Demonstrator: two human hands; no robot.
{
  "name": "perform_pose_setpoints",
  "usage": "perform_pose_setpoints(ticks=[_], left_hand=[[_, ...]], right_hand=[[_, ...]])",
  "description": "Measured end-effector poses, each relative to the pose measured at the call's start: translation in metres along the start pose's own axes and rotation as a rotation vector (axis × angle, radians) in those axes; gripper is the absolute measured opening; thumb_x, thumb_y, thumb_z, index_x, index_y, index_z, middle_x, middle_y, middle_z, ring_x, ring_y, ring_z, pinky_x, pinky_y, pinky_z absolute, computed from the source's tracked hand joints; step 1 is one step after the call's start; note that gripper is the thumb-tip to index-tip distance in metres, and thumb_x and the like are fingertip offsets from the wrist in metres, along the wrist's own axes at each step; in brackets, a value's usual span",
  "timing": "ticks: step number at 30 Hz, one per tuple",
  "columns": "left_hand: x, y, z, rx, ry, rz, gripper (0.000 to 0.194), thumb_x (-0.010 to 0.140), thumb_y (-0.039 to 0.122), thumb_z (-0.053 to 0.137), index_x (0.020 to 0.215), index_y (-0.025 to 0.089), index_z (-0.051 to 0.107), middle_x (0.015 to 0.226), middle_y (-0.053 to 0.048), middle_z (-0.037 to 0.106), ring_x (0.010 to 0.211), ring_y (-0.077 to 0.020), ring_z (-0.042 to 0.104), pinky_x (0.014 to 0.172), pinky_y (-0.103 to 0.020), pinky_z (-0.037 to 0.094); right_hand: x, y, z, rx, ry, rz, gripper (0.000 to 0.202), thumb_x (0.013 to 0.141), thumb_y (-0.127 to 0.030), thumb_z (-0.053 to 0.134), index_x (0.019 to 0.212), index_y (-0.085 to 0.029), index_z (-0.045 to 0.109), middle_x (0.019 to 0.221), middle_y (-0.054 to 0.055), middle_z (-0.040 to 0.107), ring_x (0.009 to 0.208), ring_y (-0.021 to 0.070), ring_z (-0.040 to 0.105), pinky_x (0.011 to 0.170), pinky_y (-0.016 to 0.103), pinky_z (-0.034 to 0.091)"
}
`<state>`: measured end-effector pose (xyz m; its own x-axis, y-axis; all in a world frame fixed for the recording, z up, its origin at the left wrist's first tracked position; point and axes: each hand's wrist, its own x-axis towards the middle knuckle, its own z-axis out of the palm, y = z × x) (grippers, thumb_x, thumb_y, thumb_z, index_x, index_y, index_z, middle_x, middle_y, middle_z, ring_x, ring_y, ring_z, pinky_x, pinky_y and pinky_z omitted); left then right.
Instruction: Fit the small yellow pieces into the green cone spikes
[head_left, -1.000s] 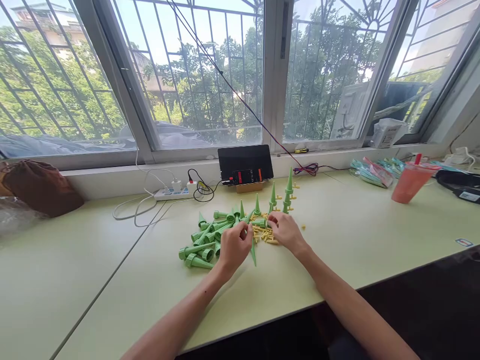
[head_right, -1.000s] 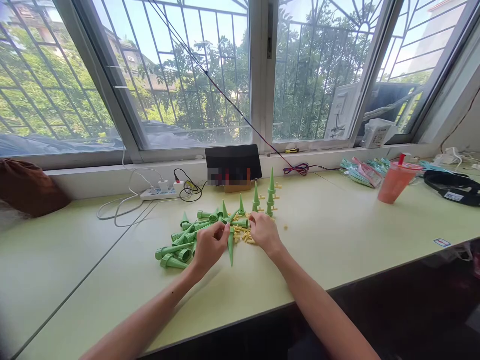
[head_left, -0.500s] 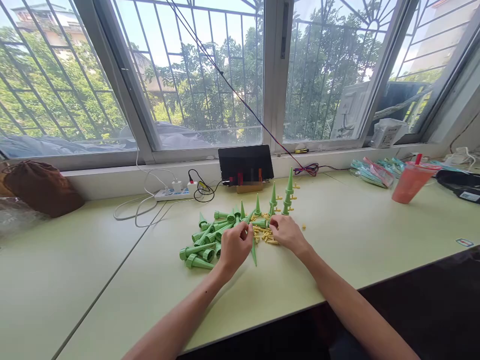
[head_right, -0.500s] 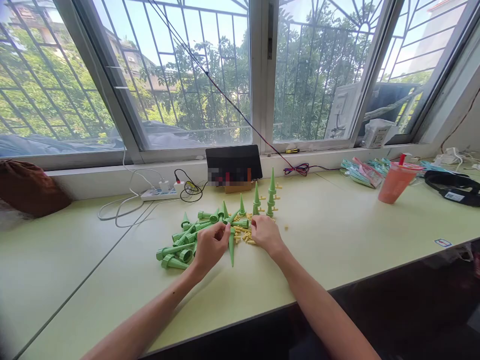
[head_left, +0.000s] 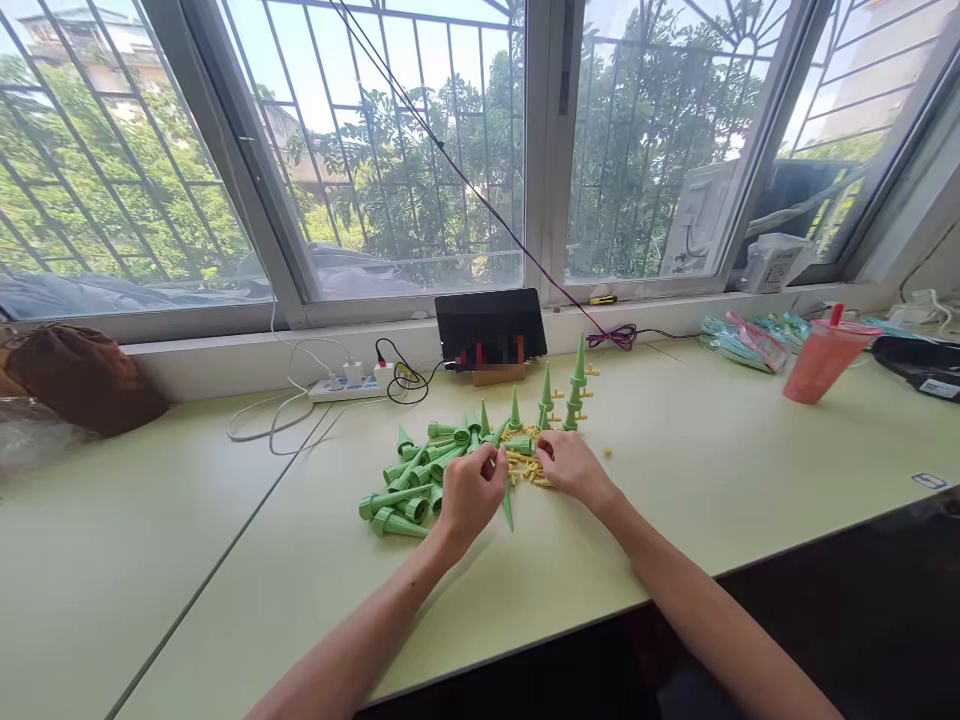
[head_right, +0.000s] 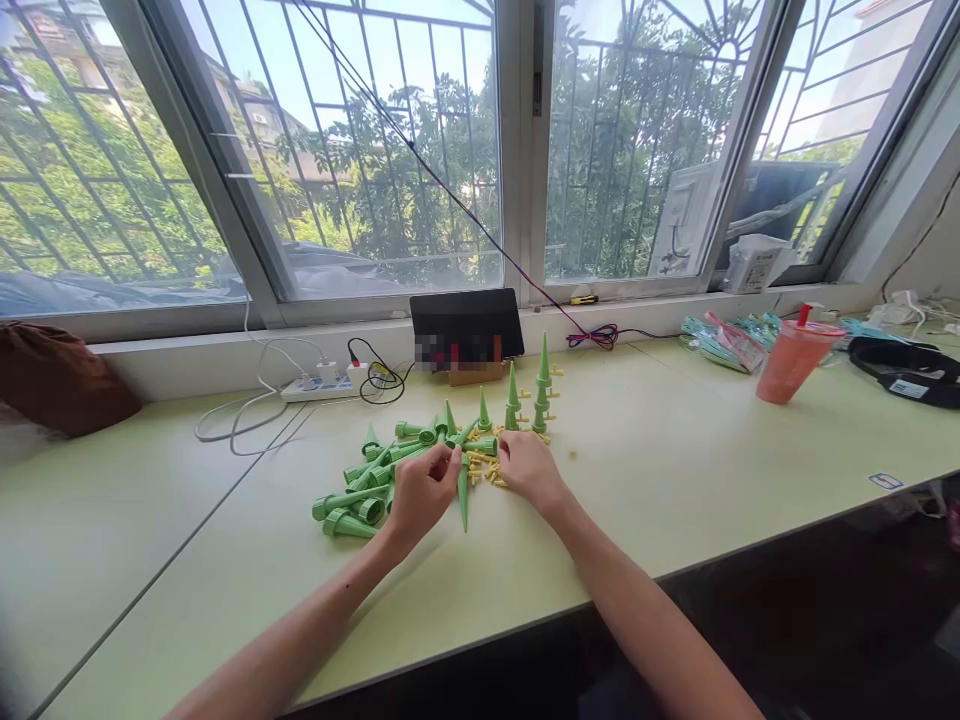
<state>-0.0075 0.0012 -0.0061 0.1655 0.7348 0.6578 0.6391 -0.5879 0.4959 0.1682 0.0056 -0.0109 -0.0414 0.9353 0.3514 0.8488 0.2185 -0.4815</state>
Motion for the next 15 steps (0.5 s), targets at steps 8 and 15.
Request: perform_pose_setpoints(ticks=[8, 15], left_hand=[[-0.0002, 0.0010, 0.0004, -0.007, -0.025, 0.017, 0.036, 0.088, 0.033, 0.048, 0.055, 0.018, 0.048, 0.045, 0.006, 0.035, 0.043, -0.0078, 0.029, 0.049, -0.022, 0.027], [-0.0014, 0.0012, 0.0013, -0.014, -0.051, 0.050, 0.034, 0.088, 0.033, 0.048, 0.057, 0.018, 0.051, 0.045, 0.006, 0.037, 0.042, -0.0079, 0.030, 0.048, -0.022, 0.028]], right_hand=[[-0.0001, -0.0039, -0.0017, 0.005, -0.043, -0.031, 0.017, 0.081, -0.010, 0.048, 0.068, -0.016, 0.058, 0.065, 0.003, 0.061, 0.061, 0.0130, 0.051, 0.060, 0.023, 0.034], [-0.0010, -0.0004, 0.0014, 0.028, -0.076, -0.097, 0.018, 0.075, -0.005, 0.047, 0.071, -0.016, 0.060, 0.069, 0.002, 0.062, 0.065, 0.0136, 0.050, 0.060, 0.023, 0.034]])
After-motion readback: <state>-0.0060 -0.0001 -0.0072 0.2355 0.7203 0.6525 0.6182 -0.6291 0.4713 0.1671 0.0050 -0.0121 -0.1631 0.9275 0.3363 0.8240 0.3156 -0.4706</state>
